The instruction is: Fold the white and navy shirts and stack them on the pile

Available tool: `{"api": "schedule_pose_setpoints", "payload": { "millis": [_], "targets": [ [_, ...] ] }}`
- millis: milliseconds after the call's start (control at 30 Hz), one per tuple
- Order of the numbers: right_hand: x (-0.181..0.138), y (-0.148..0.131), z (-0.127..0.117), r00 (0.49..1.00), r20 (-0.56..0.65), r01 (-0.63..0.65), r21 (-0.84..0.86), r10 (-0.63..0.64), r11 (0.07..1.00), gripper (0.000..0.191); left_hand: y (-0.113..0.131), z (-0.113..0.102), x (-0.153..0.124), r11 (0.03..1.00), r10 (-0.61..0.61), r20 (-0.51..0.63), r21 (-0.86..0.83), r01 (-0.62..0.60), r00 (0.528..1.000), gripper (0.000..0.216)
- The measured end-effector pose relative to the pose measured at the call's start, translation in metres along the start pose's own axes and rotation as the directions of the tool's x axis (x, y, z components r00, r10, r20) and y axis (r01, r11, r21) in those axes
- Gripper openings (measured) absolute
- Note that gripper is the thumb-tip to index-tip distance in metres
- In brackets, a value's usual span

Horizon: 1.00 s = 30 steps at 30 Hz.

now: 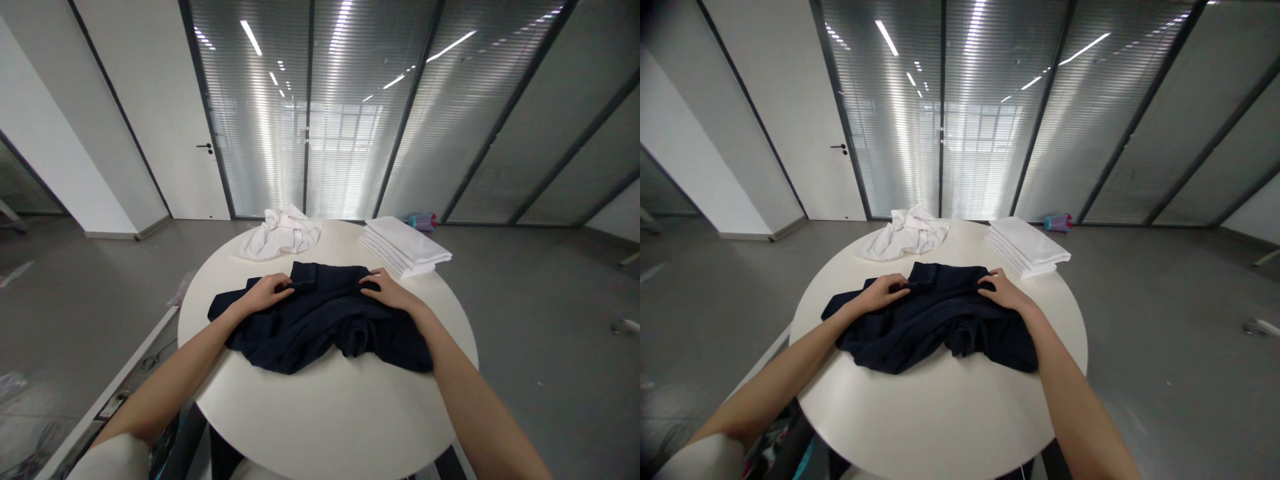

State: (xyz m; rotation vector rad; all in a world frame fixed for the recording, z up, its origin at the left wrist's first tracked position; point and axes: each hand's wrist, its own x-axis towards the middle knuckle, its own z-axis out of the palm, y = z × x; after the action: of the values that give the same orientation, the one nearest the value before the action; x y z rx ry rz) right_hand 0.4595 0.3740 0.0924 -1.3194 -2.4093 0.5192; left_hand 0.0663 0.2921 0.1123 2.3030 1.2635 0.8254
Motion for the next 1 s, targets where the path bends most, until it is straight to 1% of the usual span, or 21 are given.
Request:
{"api": "schedule_pose_setpoints", "payload": {
  "millis": [233, 400, 733, 867, 1000],
  "targets": [
    [-0.002, -0.003, -0.001, 1.0, 0.01, -0.009, -0.013, 0.01, 1.0, 0.037, 0.0, 0.001, 0.0, 1.0, 0.006, 0.036, 0.013, -0.006, 0.999, 0.027],
    [-0.005, -0.007, -0.003, 0.999, 0.007, -0.031, 0.019, 0.031, 0.999, 0.036, 0.001, 0.001, 0.001, 0.998, 0.046, 0.06, 0.029, -0.048, 0.997, 0.025],
    [-0.008, -0.009, -0.004, 0.999, -0.007, -0.054, 0.023, 0.054, 0.998, 0.034, -0.008, 0.005, 0.006, 0.994, 0.085, 0.101, 0.056, -0.091, 0.991, 0.025],
    [-0.008, -0.011, -0.004, 0.999, -0.007, -0.043, 0.022, 0.043, 0.999, 0.033, -0.006, 0.003, 0.004, 0.995, 0.075, 0.094, 0.063, -0.081, 0.993, 0.026],
    [-0.007, -0.01, -0.004, 1.0, 0.003, -0.02, 0.007, 0.02, 1.0, 0.035, -0.002, 0.0, 0.002, 0.998, 0.052, 0.078, 0.031, -0.055, 0.996, 0.025]
  ]
}}
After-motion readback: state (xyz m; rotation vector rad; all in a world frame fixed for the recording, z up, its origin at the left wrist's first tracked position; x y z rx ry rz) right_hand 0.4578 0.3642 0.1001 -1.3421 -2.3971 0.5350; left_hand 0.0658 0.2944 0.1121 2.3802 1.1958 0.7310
